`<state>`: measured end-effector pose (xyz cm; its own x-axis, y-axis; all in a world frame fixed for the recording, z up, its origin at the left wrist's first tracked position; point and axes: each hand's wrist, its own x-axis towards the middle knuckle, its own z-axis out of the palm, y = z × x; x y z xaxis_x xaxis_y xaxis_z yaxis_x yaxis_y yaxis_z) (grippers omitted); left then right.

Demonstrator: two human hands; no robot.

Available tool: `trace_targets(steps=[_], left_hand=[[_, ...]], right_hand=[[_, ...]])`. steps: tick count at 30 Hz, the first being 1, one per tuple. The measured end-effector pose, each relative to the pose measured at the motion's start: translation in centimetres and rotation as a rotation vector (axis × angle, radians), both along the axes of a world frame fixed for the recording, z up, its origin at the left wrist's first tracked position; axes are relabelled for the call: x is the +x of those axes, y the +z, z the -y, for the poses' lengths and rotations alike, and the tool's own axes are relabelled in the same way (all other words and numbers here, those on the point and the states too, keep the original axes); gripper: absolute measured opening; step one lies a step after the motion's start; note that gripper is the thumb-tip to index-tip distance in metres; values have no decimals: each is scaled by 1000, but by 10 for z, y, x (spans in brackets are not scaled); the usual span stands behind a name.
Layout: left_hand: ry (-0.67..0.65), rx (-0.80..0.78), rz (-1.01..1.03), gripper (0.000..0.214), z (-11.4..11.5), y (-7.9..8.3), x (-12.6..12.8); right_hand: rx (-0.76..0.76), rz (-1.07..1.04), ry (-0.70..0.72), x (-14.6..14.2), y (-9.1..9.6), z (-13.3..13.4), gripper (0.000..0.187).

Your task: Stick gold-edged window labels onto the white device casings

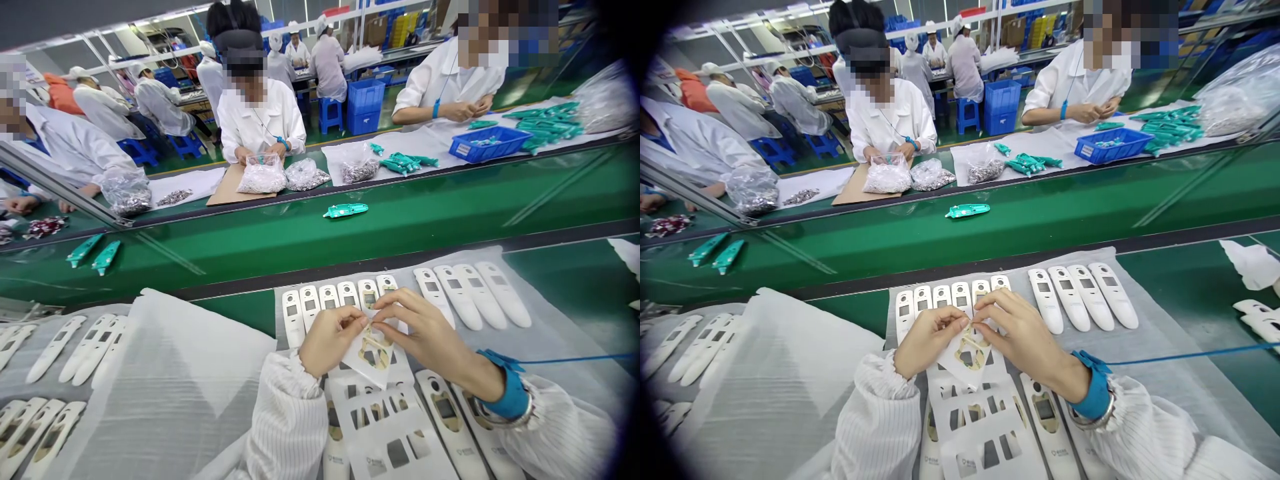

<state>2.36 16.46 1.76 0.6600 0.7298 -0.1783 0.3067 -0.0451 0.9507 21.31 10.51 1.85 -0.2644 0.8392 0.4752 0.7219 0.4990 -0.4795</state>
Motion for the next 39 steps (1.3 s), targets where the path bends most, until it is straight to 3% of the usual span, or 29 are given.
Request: trace_targets(steps=[7, 10, 14, 18, 22, 26, 39], left_hand=[[24, 125, -295, 25, -7, -2, -6], [-13, 170, -386, 23, -12, -2, -16], [-132, 246, -378, 19, -9, -3, -20], [-119, 353, -325, 18, 10, -17, -10], [-24, 524, -279, 18, 29, -34, -2], [34, 679, -264, 17, 35, -42, 0], [47, 630, -234, 18, 33, -43, 0]], right_hand=[[38, 54, 154, -3, 12, 8, 7], [-68, -83, 213, -1, 18, 11, 5], [-400, -351, -17, 7, 10, -15, 18], [-649, -493, -142, 14, -22, -60, 27], [-630, -464, -154, 11, -51, -81, 28], [-595, -422, -171, 6, -61, -80, 24], [-554, -388, -185, 3, -63, -75, 17]])
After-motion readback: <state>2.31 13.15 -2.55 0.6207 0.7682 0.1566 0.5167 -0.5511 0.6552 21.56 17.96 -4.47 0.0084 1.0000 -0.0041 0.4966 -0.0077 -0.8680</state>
